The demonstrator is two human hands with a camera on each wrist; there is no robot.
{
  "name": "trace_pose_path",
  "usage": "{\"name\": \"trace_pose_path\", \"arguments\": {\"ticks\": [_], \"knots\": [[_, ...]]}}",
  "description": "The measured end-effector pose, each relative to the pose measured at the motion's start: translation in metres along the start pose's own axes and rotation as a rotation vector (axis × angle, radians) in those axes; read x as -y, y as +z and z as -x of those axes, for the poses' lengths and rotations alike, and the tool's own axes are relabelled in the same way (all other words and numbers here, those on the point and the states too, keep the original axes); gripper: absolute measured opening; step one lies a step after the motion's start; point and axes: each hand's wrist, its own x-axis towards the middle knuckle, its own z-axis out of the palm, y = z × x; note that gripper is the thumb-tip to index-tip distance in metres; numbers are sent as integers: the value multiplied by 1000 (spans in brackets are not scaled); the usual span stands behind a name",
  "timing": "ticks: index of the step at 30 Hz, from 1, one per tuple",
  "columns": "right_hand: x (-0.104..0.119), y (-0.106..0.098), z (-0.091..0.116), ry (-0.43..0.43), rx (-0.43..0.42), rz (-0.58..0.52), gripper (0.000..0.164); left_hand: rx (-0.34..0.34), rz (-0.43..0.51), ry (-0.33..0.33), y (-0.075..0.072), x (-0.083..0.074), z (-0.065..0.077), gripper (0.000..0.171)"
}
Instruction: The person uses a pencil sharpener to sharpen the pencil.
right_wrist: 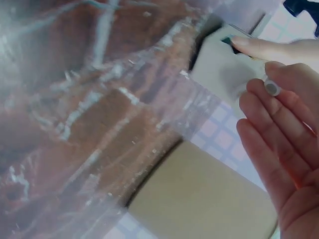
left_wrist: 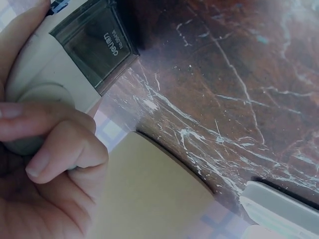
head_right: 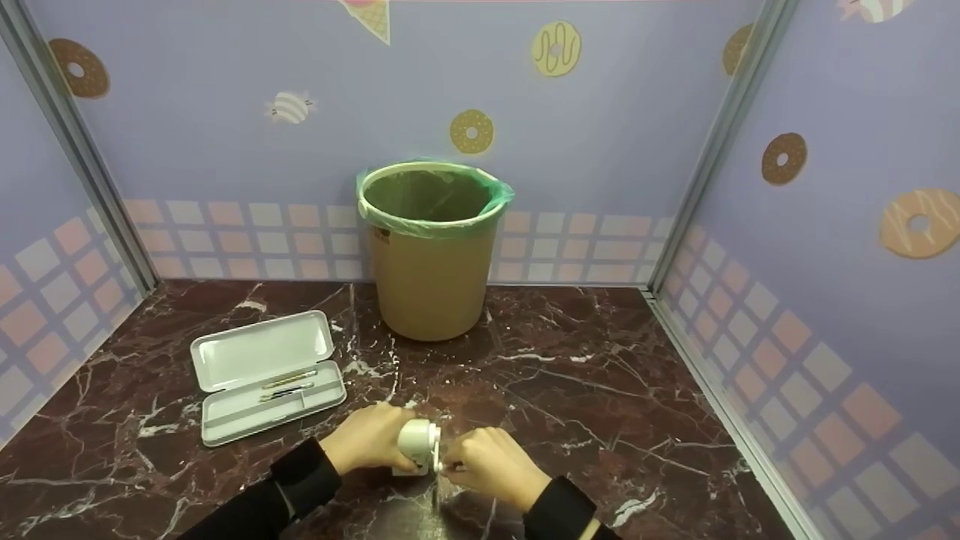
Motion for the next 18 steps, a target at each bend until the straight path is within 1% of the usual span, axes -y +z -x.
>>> {"name": "trace_pose_path", "arguments": {"ticks": [6,10,14,18], "knots": [[0,-2,0,-27,-8,36,9,27,16,-16,-1,-1,0,48],[0,-3,2,-23,-12,42,11,35,26,-20,-1,-2,0,48],[-1,-7,2,-37,-35,33,13,30,-2,-7,0,-3,0,47],[-3,-11,-3,-52,-50,53,17,30,-19,3,-2,-2,1,47]]}}
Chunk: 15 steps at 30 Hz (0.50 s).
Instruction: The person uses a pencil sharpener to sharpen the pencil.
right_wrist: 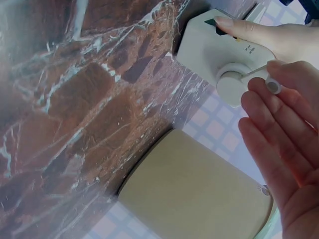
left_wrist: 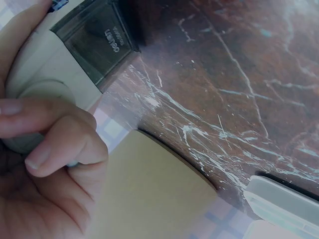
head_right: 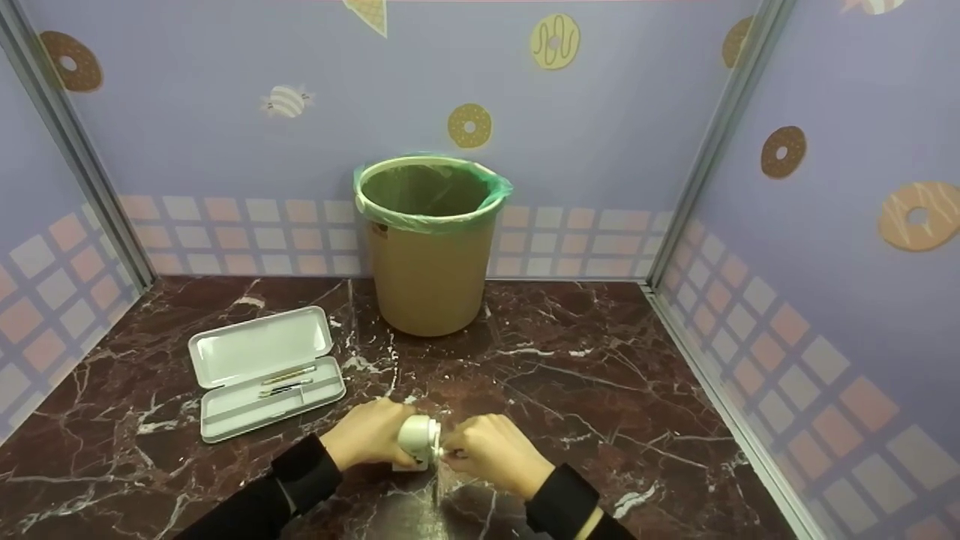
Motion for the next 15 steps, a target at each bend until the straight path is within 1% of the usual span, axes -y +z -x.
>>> {"name": "trace_pose_path", "arguments": {"ticks": [4,7,11,15], "knots": [[-1,-2,-3,-8,16,36,16,17,11,-2,-2,1,-1,47],[-1,-3,-3,-10,10,49,16,17,9,5,-2,2,-1,47],[-2,-6,-4,20,1,40,14,6,-21,17,-2,1,-1,48],[-4,-9,-6,34,-6,44,14,16,-33,16,-2,1,-2,47]]}}
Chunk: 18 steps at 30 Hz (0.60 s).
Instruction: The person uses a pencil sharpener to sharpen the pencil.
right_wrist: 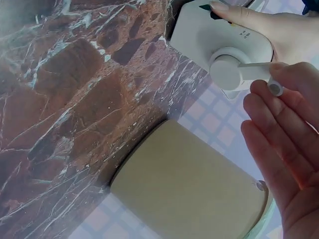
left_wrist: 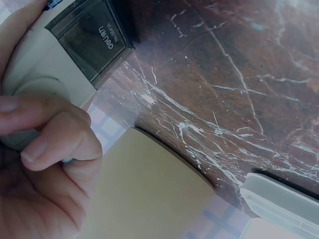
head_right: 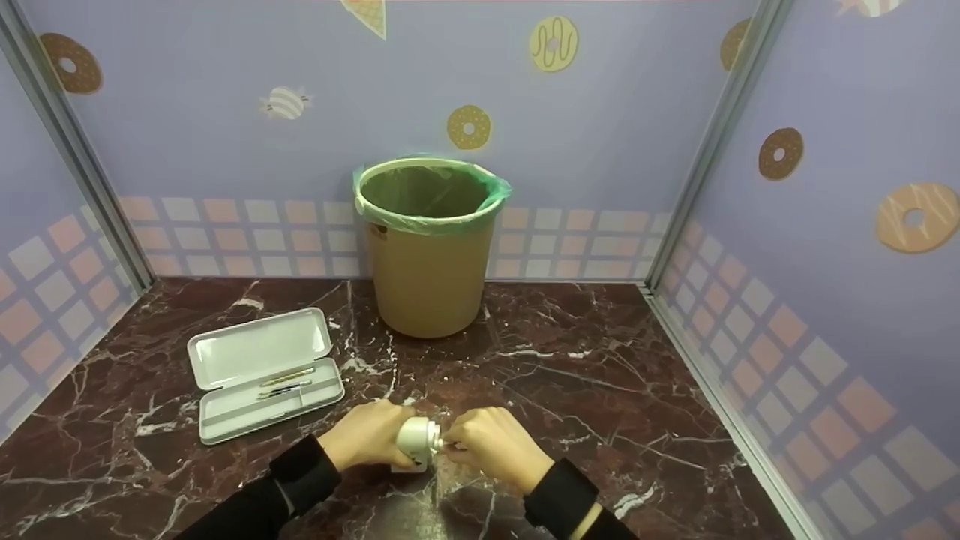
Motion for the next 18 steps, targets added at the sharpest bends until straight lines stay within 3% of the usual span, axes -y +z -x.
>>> {"name": "trace_pose_path", "arguments": {"ticks": [18], "knots": [[-6,0,-7,4,-67,59,14,4,-6,35,1,2,0,49]]}}
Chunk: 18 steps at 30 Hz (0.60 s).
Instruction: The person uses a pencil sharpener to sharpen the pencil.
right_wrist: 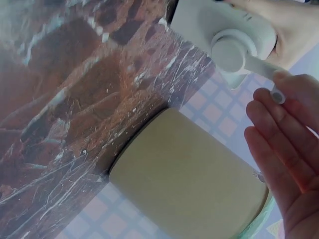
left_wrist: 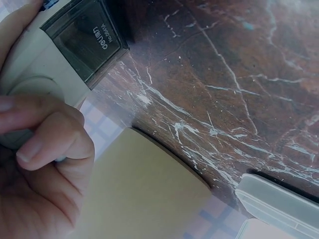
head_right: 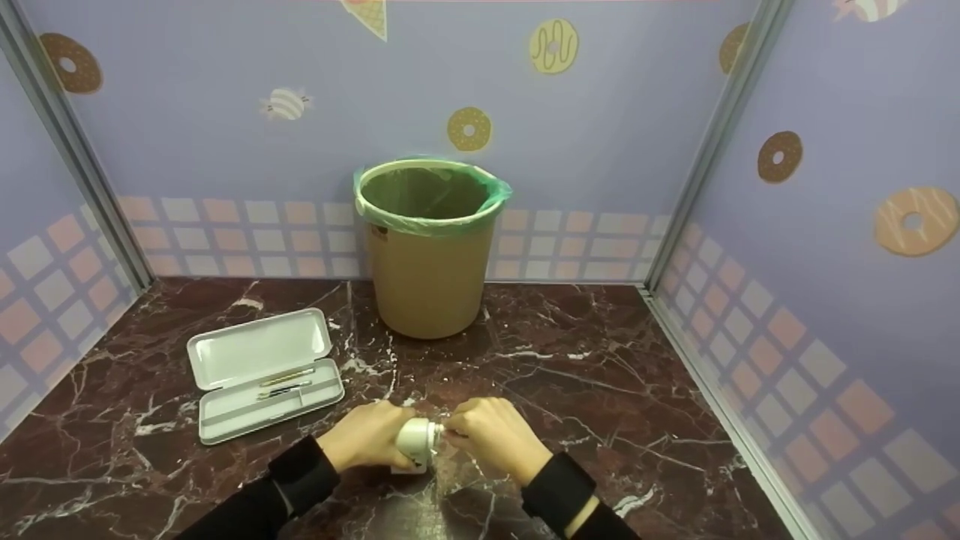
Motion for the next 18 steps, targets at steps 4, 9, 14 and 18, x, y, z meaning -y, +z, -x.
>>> {"name": "trace_pose_path", "arguments": {"ticks": [4,9,14,18], "knots": [[-2,0,-4,14,24,39,14,-9,-3,7,0,1,0,48],[-3,0,-6,35,26,89,13,-32,16,21,2,2,-1,48],[-3,3,-8,34,6,123,13,-27,33,14,3,3,-1,48],[-3,5,-10,46,13,136,13,-14,46,11,3,3,-2,48]]}}
